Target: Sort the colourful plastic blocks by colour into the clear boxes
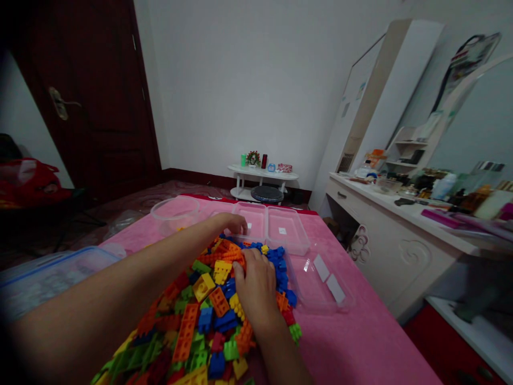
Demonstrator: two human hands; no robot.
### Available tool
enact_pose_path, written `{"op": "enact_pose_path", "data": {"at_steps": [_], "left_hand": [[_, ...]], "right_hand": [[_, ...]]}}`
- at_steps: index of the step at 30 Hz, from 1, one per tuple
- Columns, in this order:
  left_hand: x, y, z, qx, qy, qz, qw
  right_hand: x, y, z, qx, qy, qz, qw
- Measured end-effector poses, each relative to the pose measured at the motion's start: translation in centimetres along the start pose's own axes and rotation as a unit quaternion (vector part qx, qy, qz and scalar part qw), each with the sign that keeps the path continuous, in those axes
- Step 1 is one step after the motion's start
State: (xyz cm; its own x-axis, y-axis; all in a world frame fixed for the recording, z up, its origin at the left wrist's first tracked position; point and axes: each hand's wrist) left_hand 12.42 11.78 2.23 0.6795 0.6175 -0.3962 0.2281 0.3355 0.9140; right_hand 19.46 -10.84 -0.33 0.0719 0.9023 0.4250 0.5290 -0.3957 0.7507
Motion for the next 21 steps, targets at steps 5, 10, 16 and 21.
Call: {"op": "enact_pose_path", "data": {"at_steps": [5, 10, 16, 21], "left_hand": [[-0.16, 0.11, 0.33, 0.015, 0.012, -0.048, 0.999], [-0.56, 0.21, 0.44, 0.024, 0.003, -0.026, 0.999], [-0.45, -0.31, -0.06, 0.01, -0.003, 0.032, 0.999], [-0.24, -0.32, -0.31, 0.003, -0.01, 0.032, 0.999]], "right_hand": [[0.04, 0.04, 0.0, 0.001, 0.002, -0.004, 1.0], [0.01, 0.05, 0.05, -0.002, 0.004, -0.001, 1.0], [-0.05, 0.04, 0.02, -0.004, 0.003, -0.005, 1.0], [-0.09, -0.04, 0.14, -0.005, 0.01, -0.002, 1.0]]}}
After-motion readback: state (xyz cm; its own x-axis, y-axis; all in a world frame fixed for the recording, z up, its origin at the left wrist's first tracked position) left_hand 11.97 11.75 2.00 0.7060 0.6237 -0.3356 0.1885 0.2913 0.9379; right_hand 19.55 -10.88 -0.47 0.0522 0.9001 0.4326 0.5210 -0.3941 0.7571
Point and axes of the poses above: each hand's wrist, its own x-axis towards the middle knuckle, its own y-axis out of the back of the hand, z = x × y, and after that the axes turned 6 degrees about x, right-handed
